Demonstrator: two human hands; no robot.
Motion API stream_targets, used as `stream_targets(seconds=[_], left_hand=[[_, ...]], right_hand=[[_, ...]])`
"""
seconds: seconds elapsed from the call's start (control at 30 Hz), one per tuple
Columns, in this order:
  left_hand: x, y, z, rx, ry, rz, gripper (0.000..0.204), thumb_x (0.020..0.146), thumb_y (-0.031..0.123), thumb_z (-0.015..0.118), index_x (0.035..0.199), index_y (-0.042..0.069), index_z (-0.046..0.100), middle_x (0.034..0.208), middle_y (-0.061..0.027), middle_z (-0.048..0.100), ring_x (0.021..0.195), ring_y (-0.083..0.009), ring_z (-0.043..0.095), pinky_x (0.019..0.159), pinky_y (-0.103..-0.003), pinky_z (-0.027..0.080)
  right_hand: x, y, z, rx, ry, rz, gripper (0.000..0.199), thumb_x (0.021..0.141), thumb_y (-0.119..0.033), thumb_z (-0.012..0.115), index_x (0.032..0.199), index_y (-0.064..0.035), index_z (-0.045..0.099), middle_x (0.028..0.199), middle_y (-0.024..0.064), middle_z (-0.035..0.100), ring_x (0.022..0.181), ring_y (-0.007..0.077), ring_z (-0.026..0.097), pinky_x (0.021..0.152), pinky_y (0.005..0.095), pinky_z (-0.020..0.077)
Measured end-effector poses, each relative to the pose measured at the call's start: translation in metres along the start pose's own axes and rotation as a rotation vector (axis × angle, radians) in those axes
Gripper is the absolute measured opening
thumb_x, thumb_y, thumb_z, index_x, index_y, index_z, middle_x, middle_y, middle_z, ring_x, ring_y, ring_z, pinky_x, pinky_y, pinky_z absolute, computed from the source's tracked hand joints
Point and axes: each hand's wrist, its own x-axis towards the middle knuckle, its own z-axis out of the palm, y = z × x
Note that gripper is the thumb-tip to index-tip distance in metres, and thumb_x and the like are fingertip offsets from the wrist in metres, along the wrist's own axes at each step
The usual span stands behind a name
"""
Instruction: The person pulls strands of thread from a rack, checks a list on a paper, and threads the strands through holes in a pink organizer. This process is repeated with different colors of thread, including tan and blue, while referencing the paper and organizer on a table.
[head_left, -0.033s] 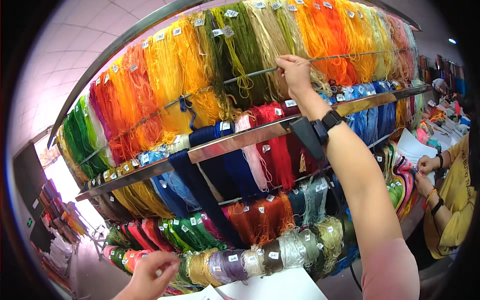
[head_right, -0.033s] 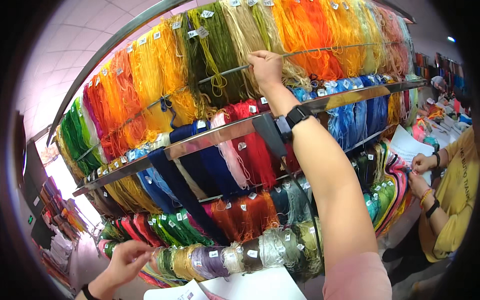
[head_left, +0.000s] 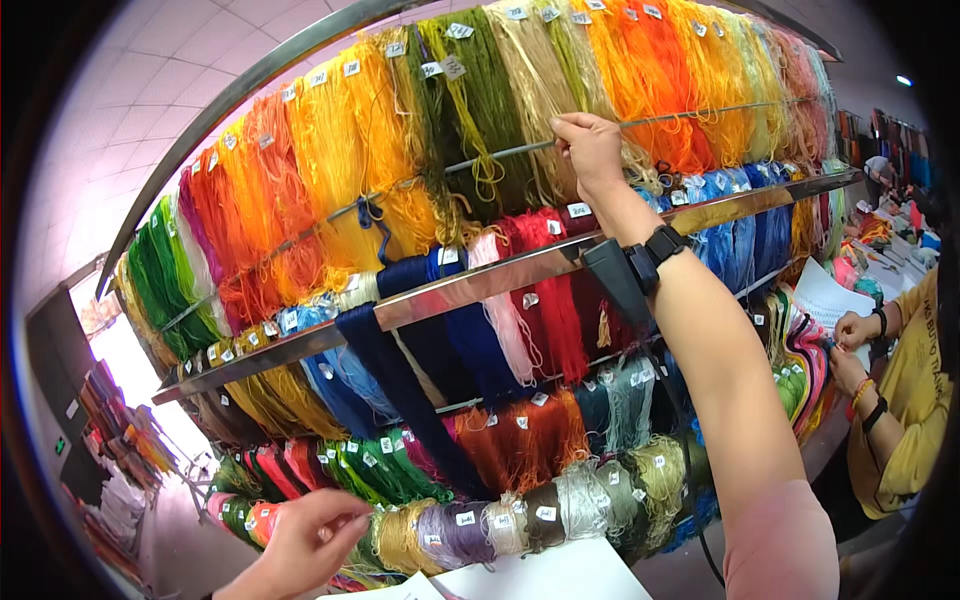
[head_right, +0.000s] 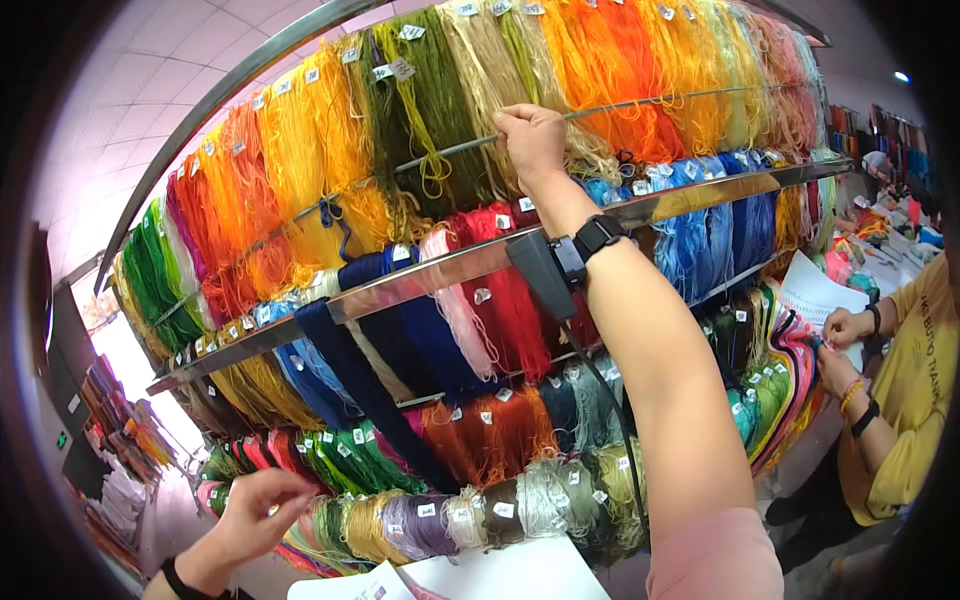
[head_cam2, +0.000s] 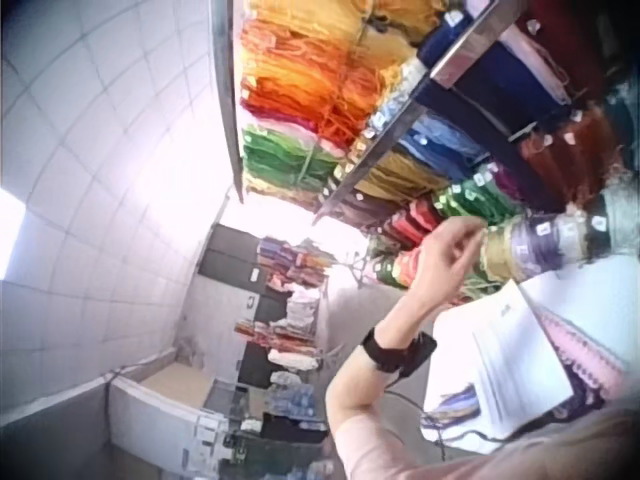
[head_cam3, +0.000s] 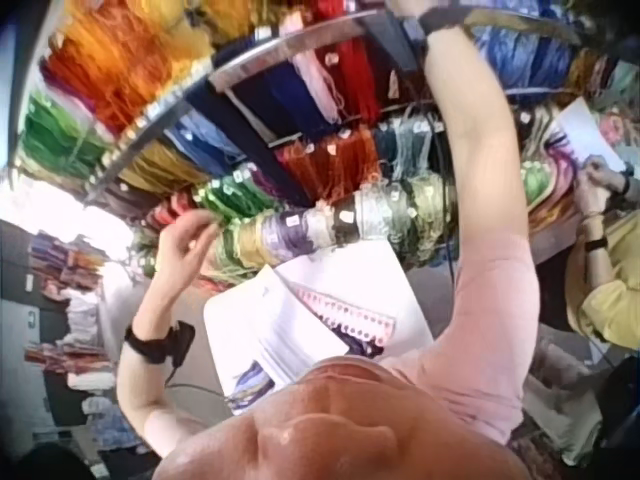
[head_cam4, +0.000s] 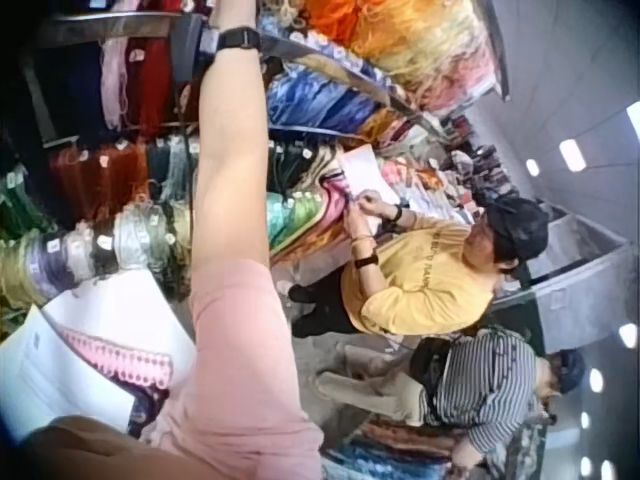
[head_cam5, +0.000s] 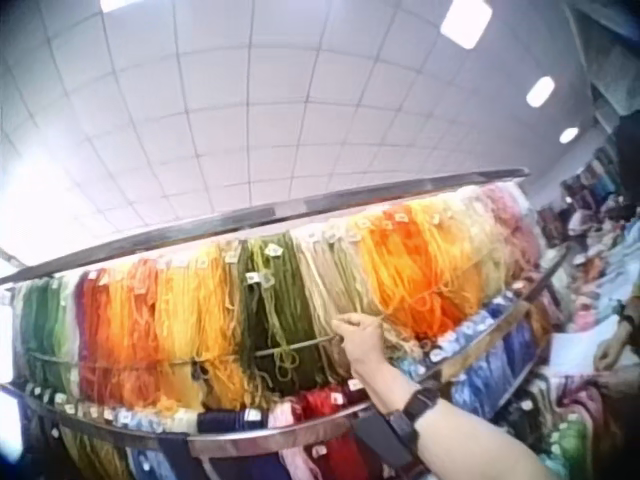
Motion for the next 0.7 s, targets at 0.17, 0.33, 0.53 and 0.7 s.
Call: stream_targets(seconds=[0.17,0.33,0.53,0.7], left_hand=[[0.084,0.057,0.005,0.008,-0.035,0.243,0.011,0.073,0.008,0.056,0.081,0.001,0.057,0.071,-0.0110,0.056,0.062,-0.0192,0.055,0.055,-0.026,0.044],[0.184,0.092,0.012,-0.061,-0.019,0.298,0.020,0.079,0.015,0.053,0.089,-0.003,0.055,0.070,-0.0006,0.054,0.067,-0.0071,0.050,0.060,-0.020,0.042],[0.262,0.144,0.016,-0.406,0.320,0.299,0.021,0.079,0.019,0.051,0.090,0.003,0.057,0.081,0.0010,0.055,0.067,-0.0054,0.046,0.054,-0.018,0.036],[0.309,0.173,0.012,-0.414,0.488,0.171,0.020,0.079,0.014,0.045,0.093,0.004,0.056,0.076,0.0012,0.053,0.066,-0.0064,0.044,0.052,-0.020,0.035]], right_hand=[[0.000,-0.004,-0.007,0.138,-0.048,0.028,0.008,0.071,-0.008,0.058,0.071,-0.0002,0.059,0.059,0.0028,0.056,0.047,0.0067,0.049,0.043,0.0168,0.0381],[-0.001,-0.012,-0.018,0.416,-0.143,0.232,0.008,0.076,-0.008,0.052,0.078,-0.0016,0.057,0.068,0.0071,0.060,0.056,0.0112,0.058,0.046,0.0186,0.0441],[-0.006,-0.012,-0.012,0.456,-0.232,0.283,0.010,0.078,-0.011,0.051,0.078,-0.0019,0.056,0.071,0.0071,0.060,0.061,0.0122,0.059,0.049,0.0194,0.0455],[-0.007,-0.013,-0.011,0.448,-0.258,0.272,0.010,0.078,-0.011,0.052,0.077,-0.0026,0.057,0.070,0.0043,0.059,0.062,0.0101,0.058,0.050,0.0183,0.0439]])
